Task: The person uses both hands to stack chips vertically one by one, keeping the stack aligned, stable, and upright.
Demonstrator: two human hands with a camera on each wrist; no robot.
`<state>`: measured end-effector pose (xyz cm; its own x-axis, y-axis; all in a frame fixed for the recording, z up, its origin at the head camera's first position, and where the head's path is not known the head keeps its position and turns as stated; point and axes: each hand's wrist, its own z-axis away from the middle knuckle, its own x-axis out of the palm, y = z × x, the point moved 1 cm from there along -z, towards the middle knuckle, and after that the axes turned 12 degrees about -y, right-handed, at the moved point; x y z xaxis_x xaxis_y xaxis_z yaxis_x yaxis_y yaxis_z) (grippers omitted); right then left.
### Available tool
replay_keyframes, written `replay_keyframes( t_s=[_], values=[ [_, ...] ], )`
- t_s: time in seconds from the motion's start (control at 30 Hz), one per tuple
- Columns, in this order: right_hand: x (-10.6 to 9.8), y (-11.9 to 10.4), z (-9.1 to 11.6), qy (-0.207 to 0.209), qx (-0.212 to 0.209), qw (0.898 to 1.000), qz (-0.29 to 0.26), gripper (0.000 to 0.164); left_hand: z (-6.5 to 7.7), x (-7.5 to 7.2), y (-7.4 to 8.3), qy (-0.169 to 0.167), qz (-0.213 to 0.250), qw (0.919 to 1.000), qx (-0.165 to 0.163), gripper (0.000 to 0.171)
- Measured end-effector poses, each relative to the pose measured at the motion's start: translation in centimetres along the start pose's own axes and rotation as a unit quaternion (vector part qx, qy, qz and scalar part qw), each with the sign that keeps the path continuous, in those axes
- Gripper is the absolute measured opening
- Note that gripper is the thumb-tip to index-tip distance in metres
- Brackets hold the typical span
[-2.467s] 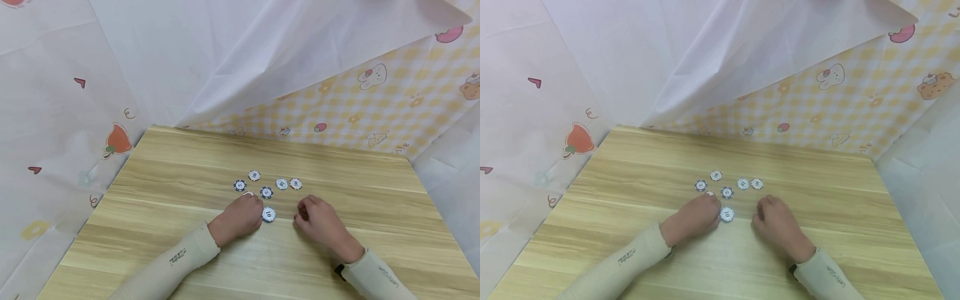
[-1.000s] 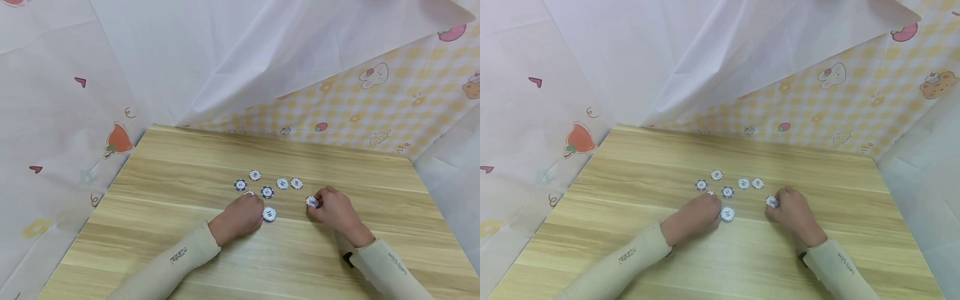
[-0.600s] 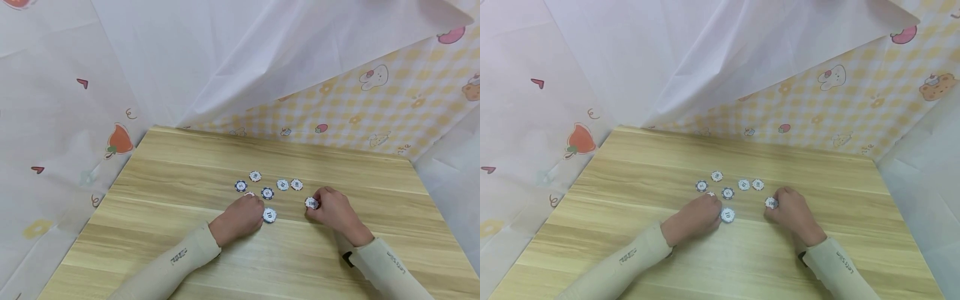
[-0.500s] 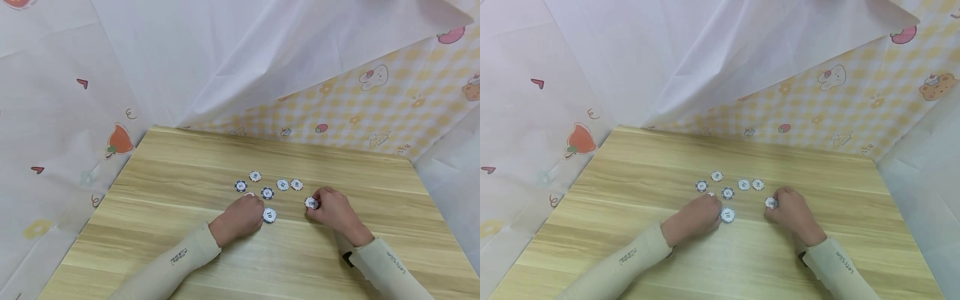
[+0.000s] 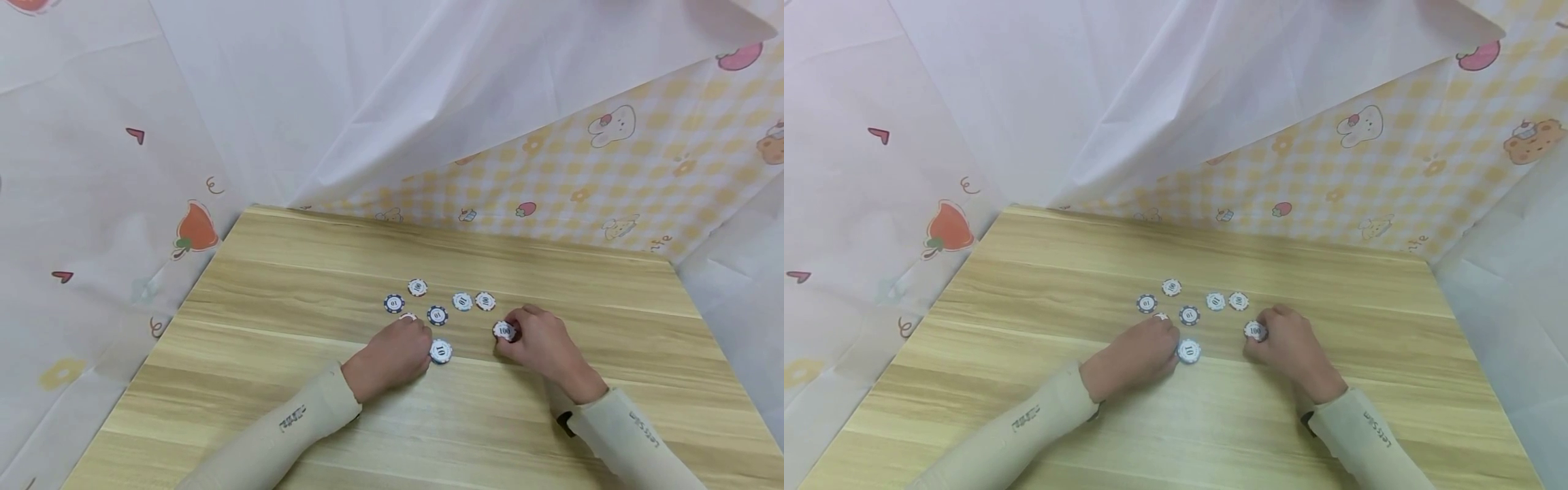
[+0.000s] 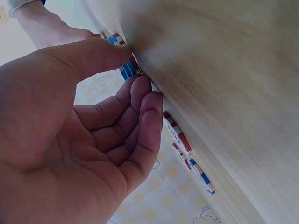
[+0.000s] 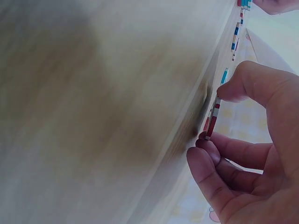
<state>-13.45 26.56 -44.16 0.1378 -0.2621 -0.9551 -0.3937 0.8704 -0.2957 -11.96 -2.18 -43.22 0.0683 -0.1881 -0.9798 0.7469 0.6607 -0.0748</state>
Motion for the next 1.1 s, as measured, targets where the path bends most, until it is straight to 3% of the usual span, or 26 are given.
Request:
replay_keyframes(
  t_s=[1.1],
  values=[
    [0.9, -3.7, -0.8, 0.02, -0.056, 0.998, -0.01, 0.028, -0.2, 0.0, 0.0, 0.007, -0.008, 0.9999, 0.004, 0.023]
  ],
)
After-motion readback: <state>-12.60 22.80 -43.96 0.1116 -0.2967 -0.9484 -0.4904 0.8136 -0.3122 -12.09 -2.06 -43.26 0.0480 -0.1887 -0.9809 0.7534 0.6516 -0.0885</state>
